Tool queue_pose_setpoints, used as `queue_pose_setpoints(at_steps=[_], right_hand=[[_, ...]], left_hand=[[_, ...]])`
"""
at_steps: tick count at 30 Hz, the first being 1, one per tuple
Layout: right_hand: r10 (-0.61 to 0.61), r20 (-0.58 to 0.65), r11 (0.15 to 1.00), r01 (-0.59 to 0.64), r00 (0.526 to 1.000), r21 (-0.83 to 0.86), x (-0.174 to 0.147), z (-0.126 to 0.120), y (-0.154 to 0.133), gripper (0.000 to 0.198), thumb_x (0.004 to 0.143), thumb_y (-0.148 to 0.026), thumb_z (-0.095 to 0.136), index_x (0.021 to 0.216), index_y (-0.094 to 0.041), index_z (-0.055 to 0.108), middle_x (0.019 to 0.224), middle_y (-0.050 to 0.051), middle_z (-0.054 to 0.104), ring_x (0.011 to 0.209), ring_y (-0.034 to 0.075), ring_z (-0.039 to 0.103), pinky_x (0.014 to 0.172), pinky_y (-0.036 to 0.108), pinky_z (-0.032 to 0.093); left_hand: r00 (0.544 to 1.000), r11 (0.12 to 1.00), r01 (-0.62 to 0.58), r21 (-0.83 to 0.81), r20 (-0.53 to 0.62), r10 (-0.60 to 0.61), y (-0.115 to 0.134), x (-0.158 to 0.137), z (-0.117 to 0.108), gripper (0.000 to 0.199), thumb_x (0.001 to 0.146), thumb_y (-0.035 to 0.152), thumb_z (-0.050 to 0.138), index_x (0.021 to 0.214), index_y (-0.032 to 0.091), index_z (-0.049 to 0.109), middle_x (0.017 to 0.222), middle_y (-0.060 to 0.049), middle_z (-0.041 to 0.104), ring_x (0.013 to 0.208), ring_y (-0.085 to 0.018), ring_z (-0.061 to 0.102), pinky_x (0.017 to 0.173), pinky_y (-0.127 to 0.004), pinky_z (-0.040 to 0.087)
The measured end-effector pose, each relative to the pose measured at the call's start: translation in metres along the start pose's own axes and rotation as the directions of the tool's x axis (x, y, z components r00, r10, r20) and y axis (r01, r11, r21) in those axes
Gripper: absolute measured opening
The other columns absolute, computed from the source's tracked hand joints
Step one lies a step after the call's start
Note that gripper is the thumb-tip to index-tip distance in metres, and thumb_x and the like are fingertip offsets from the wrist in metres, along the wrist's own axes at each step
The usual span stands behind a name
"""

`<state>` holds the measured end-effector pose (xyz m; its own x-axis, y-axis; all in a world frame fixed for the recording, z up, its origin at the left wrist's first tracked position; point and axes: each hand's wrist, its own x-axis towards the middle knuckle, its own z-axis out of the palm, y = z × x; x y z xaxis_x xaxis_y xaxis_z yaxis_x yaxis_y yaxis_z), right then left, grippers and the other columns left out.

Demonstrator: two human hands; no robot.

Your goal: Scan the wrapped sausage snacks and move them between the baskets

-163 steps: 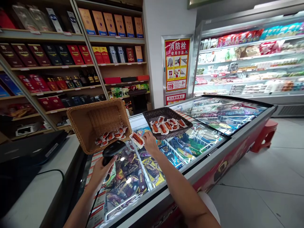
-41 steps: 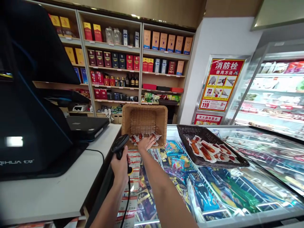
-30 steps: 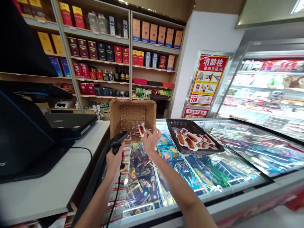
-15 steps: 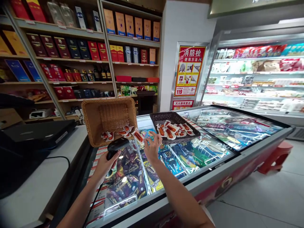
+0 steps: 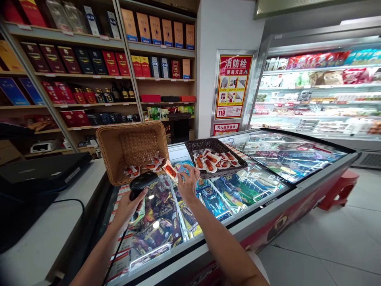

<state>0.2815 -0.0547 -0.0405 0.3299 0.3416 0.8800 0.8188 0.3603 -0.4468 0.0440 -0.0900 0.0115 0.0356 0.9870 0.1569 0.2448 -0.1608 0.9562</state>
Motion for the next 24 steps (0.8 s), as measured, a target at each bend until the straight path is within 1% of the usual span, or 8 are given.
queue_pose_setpoints(at_steps=[7,11,14,16,18,21,23,24], right_hand=[[0.03,0.004,0.999,-0.03,1.0,0.019,0.001,0.0,0.001,0.024,0.099,-0.023,0.065,0.076,-0.023,0.073,0.118,0.009,0.069,0.116,0.028,0.048,0.1,0.048,0.039],[0.04,0.002,0.999,-0.04,0.999,0.005,-0.001,-0.001,-0.002,0.024,0.098,-0.025,0.064,0.076,-0.023,0.074,0.117,0.009,0.069,0.114,0.028,0.048,0.099,0.047,0.039],[0.073,-0.008,0.997,-0.073,0.997,-0.024,0.002,-0.002,-0.001,0.025,0.098,-0.026,0.063,0.076,-0.023,0.075,0.118,0.009,0.07,0.115,0.029,0.048,0.1,0.048,0.038],[0.118,-0.054,0.991,-0.121,0.992,-0.058,0.011,-0.003,0.005,0.027,0.098,-0.027,0.062,0.075,-0.023,0.075,0.12,0.01,0.07,0.118,0.031,0.047,0.103,0.052,0.037],[0.174,-0.142,0.976,-0.19,0.974,-0.103,0.026,-0.007,0.016,0.028,0.098,-0.028,0.06,0.074,-0.022,0.074,0.122,0.013,0.069,0.121,0.033,0.046,0.107,0.058,0.034],[0.231,-0.249,0.947,-0.276,0.941,-0.166,0.053,-0.016,0.039,0.032,0.099,-0.028,0.058,0.072,-0.02,0.072,0.123,0.017,0.067,0.124,0.037,0.044,0.11,0.066,0.03],[0.233,-0.247,0.939,-0.283,0.941,-0.194,0.065,-0.023,0.053,0.035,0.101,-0.029,0.055,0.071,-0.019,0.071,0.123,0.021,0.065,0.127,0.04,0.043,0.11,0.07,0.027],[0.226,-0.237,0.939,-0.276,0.945,-0.204,0.069,-0.025,0.057,0.037,0.102,-0.03,0.053,0.072,-0.018,0.071,0.125,0.023,0.064,0.129,0.042,0.042,0.109,0.071,0.025]], left_hand=[[1.0,1.0,-0.005,-0.01,-0.011,0.005,0.0,0.0,0.001,0.053,0.072,0.07,0.076,0.065,0.023,0.051,0.049,0.003,0.05,0.044,-0.012,0.045,0.047,-0.025,0.035],[1.0,0.999,0.005,-0.041,-0.012,-0.005,0.0,0.001,0.001,0.054,0.07,0.07,0.077,0.066,0.023,0.051,0.05,0.004,0.05,0.044,-0.012,0.044,0.046,-0.026,0.036],[1.0,0.999,0.006,-0.039,-0.013,-0.007,-0.002,0.002,0.001,0.054,0.069,0.07,0.079,0.065,0.023,0.051,0.049,0.004,0.05,0.043,-0.012,0.043,0.045,-0.026,0.036],[1.0,1.0,0.006,-0.03,-0.011,-0.006,-0.004,0.003,-0.001,0.054,0.069,0.069,0.081,0.064,0.023,0.052,0.049,0.003,0.05,0.043,-0.012,0.043,0.045,-0.026,0.036],[1.0,0.999,0.003,-0.04,-0.025,-0.004,-0.005,0.005,-0.003,0.055,0.067,0.067,0.083,0.063,0.022,0.052,0.049,0.003,0.051,0.043,-0.012,0.044,0.045,-0.026,0.036],[0.994,0.993,0.009,-0.119,-0.106,-0.022,-0.002,0.007,-0.009,0.054,0.063,0.065,0.087,0.065,0.021,0.056,0.051,0.003,0.053,0.045,-0.012,0.045,0.044,-0.025,0.036],[0.975,0.976,0.017,-0.217,-0.213,-0.064,0.003,0.008,-0.016,0.055,0.06,0.063,0.089,0.069,0.02,0.057,0.054,0.003,0.054,0.045,-0.011,0.046,0.043,-0.024,0.036],[0.955,0.962,0.013,-0.272,-0.281,-0.092,0.006,0.009,-0.021,0.055,0.058,0.062,0.09,0.071,0.02,0.058,0.055,0.004,0.055,0.046,-0.011,0.046,0.043,-0.024,0.036]])
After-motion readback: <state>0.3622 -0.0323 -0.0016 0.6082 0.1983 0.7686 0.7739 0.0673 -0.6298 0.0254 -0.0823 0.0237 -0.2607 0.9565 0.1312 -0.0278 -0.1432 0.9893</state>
